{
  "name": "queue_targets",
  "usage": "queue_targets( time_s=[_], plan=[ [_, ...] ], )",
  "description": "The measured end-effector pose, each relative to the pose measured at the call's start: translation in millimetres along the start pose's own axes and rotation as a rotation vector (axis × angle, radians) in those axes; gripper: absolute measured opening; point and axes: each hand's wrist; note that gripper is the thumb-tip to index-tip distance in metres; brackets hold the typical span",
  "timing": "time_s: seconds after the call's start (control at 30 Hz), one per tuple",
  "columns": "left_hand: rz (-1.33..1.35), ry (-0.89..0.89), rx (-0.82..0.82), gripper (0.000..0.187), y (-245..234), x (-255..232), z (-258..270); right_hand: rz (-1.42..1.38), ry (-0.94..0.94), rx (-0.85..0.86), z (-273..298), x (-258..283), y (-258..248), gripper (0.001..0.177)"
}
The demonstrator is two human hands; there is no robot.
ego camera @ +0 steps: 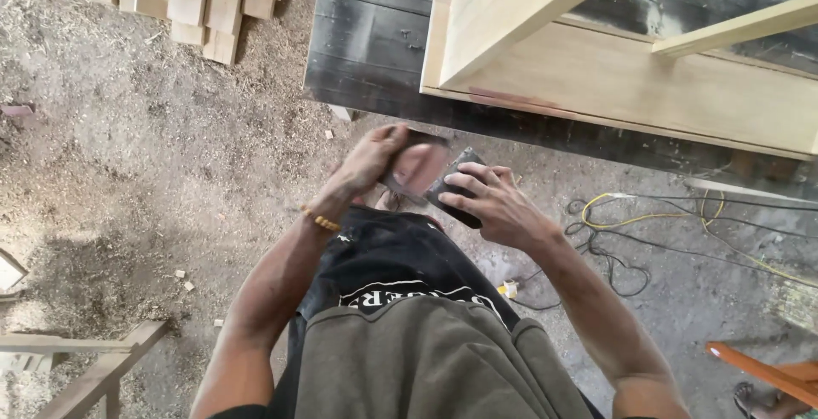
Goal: Sanding the edges and corners of a wooden frame after applying wood filler.
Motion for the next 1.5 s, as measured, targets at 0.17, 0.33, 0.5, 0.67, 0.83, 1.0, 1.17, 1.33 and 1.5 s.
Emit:
queue_targets(
  time_s=[0.17, 0.33, 0.5, 0.67, 0.83, 1.0, 1.17, 1.33, 1.5],
  plan=[
    [0.621, 0.204, -0.317, 0.043, -74, 32, 20, -0.135, 0.185, -0.104, -22, -49, 63, 0.049],
    [0.613, 0.311, -0.309, 0.046, -87, 28, 46, -0.224, 0.614, -0.257, -66, -79, 80, 0.067],
    [0.641, 0.323, -0.342, 0.047, -109, 35, 57, -0.218, 0.681, -0.336, -108, -108, 93, 0.07],
    [0.639, 0.297, -0.372, 0.044, -125, 33, 57, -0.188, 0.719, -0.28, -120, -108, 94, 0.081],
    [0.634, 0.281, -0.354, 0.045, -126, 20, 55, -0.237, 0.748, -0.268, -107, -102, 92, 0.08],
    [0.613, 0.322, -0.301, 0.046, -123, 24, 44, -0.228, 0.814, -0.241, -102, -116, 92, 0.081],
    [0.514, 0.256, -0.323, 0.045, -130, 31, 22, -0.116, 0.769, -0.401, -102, -109, 104, 0.077],
    [0.547, 0.184, -0.355, 0.05, -97, 26, 0, -0.309, 0.821, -0.267, -87, -72, 65, 0.071],
    [0.682, -0.08, -0.389, 0.055, -42, 4, -22, -0.519, 0.247, -0.648, -91, -19, 58, 0.075]
  ],
)
Point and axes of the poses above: each hand's wrist, its own z-axis away from the middle knuckle, its own y-axis out of the palm, x = y × z, and after that the axes turned 10 degrees about x, right-handed
